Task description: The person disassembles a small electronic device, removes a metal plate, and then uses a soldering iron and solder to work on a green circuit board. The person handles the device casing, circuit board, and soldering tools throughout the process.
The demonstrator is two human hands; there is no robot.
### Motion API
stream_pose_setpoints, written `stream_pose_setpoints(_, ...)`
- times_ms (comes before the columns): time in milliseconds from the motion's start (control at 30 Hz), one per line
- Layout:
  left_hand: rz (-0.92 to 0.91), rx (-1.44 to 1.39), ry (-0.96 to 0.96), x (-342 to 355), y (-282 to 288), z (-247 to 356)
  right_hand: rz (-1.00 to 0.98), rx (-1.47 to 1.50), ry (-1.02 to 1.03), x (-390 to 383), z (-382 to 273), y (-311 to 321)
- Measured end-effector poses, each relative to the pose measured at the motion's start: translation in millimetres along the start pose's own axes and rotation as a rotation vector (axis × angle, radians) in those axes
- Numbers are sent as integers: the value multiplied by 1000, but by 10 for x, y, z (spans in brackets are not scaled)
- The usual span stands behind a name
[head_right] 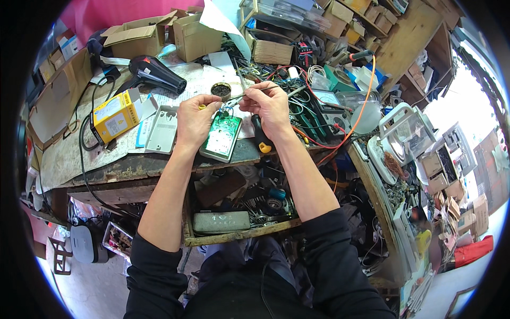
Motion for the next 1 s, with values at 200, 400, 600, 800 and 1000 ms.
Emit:
stream_pose_setpoints(200,-4,8,-16,-1,7,23,-57,2,-7,6,4,-22)
stream_pose_setpoints(400,-4,-2,-13,5,-8,11,-54,2,-1,-2,15,-63)
stream_pose_setpoints(600,-3,6,-19,3,8,12,-87,30,-10,-11,16,-99)
stream_pose_setpoints(800,-7,-16,6,3,-4,-1,-90,36,-22,-29,12,-103)
stream_pose_setpoints(1000,4,-8,6,-11,27,12,-123,95,-21,-34,15,-120)
Point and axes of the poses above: each hand's wrist, its own x-axis towards the middle knuckle, its own y-axis out of the back of the hand, z = x × y, the point moved 10 cm from there along x, towards the middle knuckle, and after that the axes turned 11 degrees about x, right-handed, at the moved point
